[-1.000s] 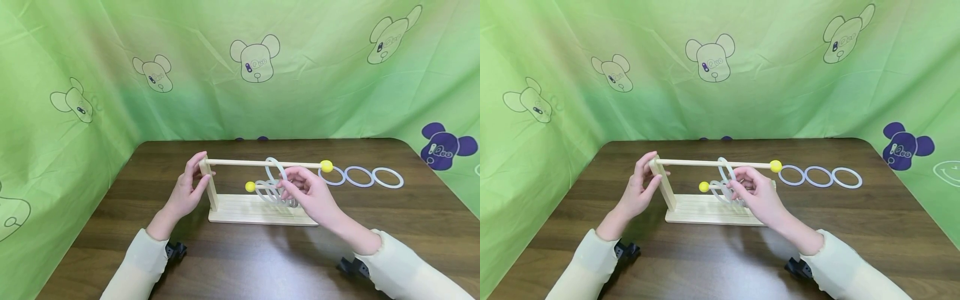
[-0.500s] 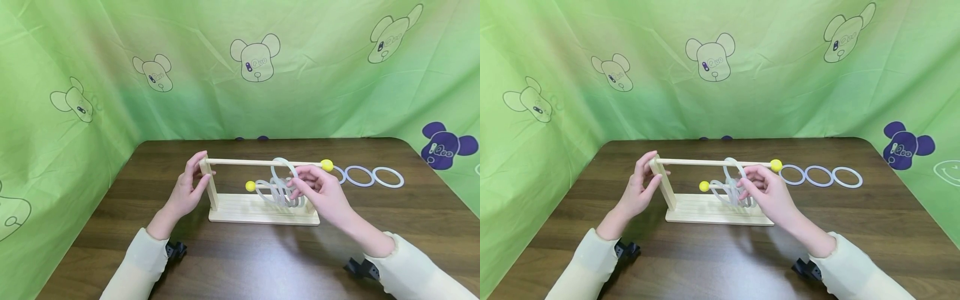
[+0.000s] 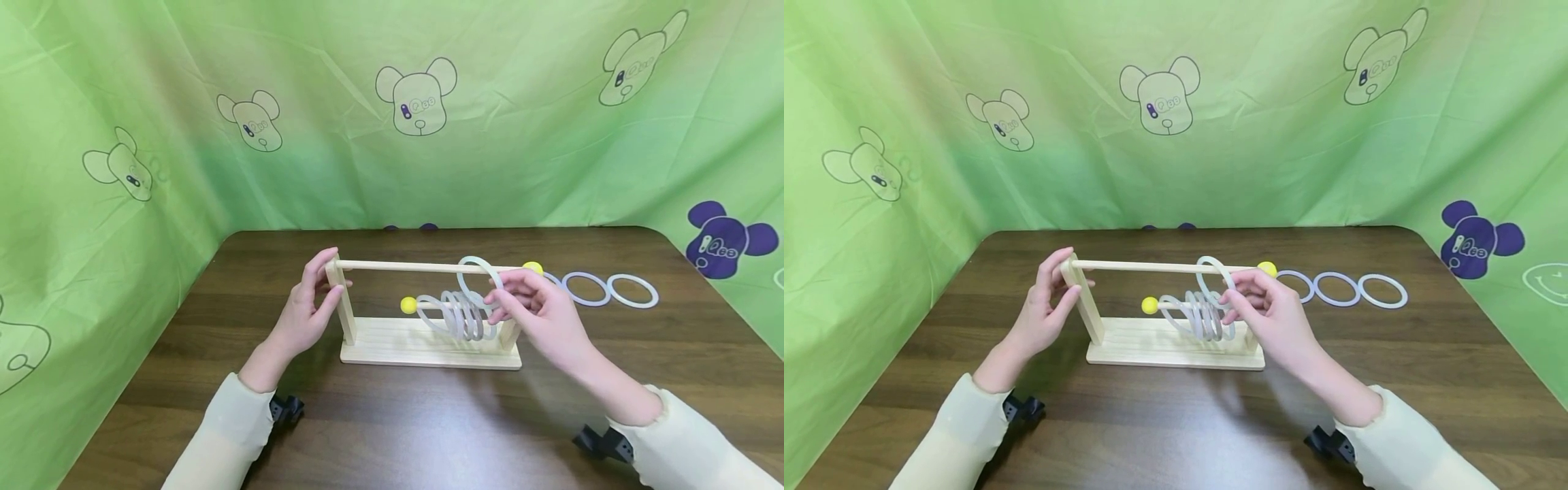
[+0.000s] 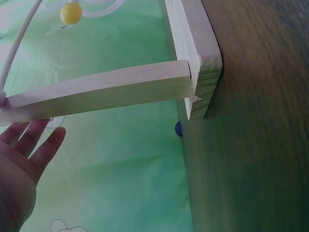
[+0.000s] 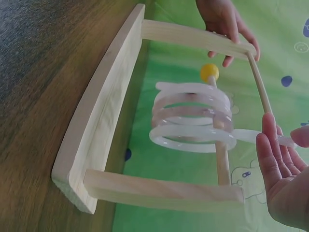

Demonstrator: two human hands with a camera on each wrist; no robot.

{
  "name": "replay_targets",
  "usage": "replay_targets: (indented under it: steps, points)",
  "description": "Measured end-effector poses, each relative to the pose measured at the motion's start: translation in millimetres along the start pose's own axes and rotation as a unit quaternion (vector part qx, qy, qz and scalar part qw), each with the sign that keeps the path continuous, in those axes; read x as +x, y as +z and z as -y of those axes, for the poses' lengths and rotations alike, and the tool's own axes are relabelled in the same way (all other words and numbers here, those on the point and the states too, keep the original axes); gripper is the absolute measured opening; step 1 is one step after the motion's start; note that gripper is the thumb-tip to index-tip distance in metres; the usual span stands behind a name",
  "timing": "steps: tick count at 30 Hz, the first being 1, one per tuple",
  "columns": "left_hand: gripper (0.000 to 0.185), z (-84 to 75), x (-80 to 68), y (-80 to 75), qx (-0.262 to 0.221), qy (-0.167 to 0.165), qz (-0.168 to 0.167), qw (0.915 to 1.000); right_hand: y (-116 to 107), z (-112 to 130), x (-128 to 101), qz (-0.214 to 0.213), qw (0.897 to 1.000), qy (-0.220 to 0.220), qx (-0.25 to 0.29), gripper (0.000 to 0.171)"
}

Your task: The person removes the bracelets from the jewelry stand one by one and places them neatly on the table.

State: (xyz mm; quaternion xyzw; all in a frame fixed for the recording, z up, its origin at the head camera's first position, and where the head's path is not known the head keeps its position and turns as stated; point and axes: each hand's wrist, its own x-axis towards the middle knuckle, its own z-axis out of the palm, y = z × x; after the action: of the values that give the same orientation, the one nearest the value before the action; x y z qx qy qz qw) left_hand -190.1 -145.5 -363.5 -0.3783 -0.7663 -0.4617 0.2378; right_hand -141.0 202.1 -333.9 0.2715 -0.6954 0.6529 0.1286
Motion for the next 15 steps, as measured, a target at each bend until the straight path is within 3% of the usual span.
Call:
replay_targets:
  steps: [7, 15]
  points:
    - [0.061, 0.2, 0.3, 0.1, -0.002, 0.0, 0.0, 1.0, -4.2, 1.9, -3.2, -0.01, 1.0, -0.007, 0.009, 0.026]
    - [0.059, -0.4, 0.0, -0.1, 0.001, -0.003, 0.0, 1.0, -11.9, 5.6, -7.8, -0.023, 0.999, -0.024, -0.041, 0.022]
